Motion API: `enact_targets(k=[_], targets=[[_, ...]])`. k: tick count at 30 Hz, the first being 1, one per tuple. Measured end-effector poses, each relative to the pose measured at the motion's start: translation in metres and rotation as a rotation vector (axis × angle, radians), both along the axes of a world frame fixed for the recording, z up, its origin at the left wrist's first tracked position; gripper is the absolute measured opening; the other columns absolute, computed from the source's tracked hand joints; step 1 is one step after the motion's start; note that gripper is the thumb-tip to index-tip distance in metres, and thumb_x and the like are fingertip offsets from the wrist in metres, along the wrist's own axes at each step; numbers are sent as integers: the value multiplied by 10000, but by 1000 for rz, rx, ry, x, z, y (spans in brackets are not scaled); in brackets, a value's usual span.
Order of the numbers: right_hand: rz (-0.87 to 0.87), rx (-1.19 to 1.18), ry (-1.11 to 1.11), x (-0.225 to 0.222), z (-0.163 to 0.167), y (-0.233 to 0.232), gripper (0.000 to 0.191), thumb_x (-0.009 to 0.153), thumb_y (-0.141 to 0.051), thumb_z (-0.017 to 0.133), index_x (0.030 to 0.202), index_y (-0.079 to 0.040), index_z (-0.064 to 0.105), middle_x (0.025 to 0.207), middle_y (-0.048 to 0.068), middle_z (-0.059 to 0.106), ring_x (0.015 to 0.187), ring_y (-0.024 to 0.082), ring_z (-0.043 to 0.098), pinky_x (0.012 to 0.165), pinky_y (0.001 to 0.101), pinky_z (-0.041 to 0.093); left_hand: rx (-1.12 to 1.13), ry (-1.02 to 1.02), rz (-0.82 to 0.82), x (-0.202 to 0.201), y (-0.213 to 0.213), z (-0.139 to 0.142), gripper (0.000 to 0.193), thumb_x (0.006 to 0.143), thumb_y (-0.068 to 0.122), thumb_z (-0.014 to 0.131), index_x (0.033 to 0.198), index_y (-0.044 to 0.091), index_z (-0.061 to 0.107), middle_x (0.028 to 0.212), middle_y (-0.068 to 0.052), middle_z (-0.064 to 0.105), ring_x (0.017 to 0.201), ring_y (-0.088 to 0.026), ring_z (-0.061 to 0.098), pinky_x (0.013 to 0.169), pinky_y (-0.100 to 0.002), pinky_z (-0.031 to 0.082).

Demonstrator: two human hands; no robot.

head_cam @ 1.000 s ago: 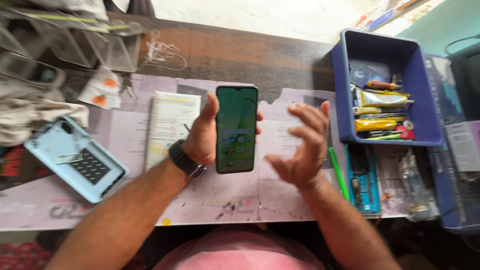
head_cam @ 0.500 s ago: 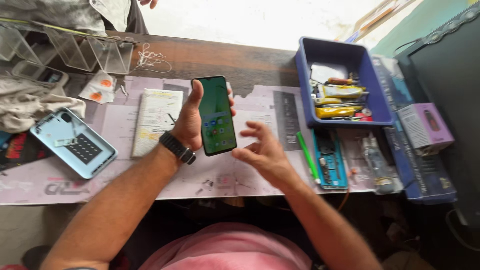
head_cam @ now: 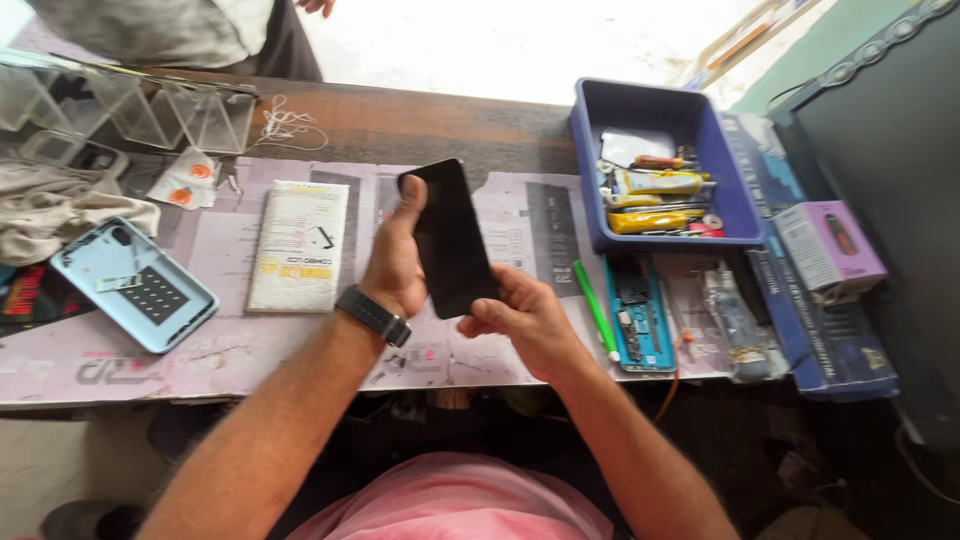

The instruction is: The person receives a smartphone and tests its screen responsiveness by swiping and tapping. They then connect a charging cable to the phone and proceed to pry open the device's casing using a thin metal tool, working along the edges to separate the back cover.

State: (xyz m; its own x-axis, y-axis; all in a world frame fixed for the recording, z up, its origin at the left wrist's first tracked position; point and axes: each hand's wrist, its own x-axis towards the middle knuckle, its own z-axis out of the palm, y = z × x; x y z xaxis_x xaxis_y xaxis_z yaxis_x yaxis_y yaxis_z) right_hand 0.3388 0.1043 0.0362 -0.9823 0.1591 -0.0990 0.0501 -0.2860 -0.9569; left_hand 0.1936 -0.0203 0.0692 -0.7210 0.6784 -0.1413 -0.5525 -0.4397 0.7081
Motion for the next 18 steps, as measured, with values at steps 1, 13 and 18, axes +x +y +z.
enact_targets(k=[1, 13, 18], targets=[[-67, 209, -15, 1, -1, -4, 417, 923, -88, 686, 1326, -3, 616, 983, 89, 756, 833, 162, 756, 769, 354, 617, -35, 29, 8, 1, 0, -1, 727, 845, 659, 728, 1240, 66, 579, 1103, -67, 652, 967, -194, 668, 757, -394, 575], [33, 380, 145, -8, 17, -36, 501, 808, -234, 841, 1239, -32, 683, 1022, 133, 768, 656, 226, 640, 616, 342, 534, -17, -208, -120, -25, -19, -19, 859, 812, 789, 572, 1173, 10, 558, 1036, -199, 666, 912, -348, 695, 732, -500, 621], [-131, 512, -59, -42, 29, -27, 506, 921, -228, 736, 1375, -28, 630, 1071, 135, 756, 724, 164, 601, 620, 344, 499, 66, -267, -180, -40, -19, -12, 884, 850, 796, 453, 1180, -16, 569, 1108, -240, 679, 958, -383, 705, 788, -504, 630]])
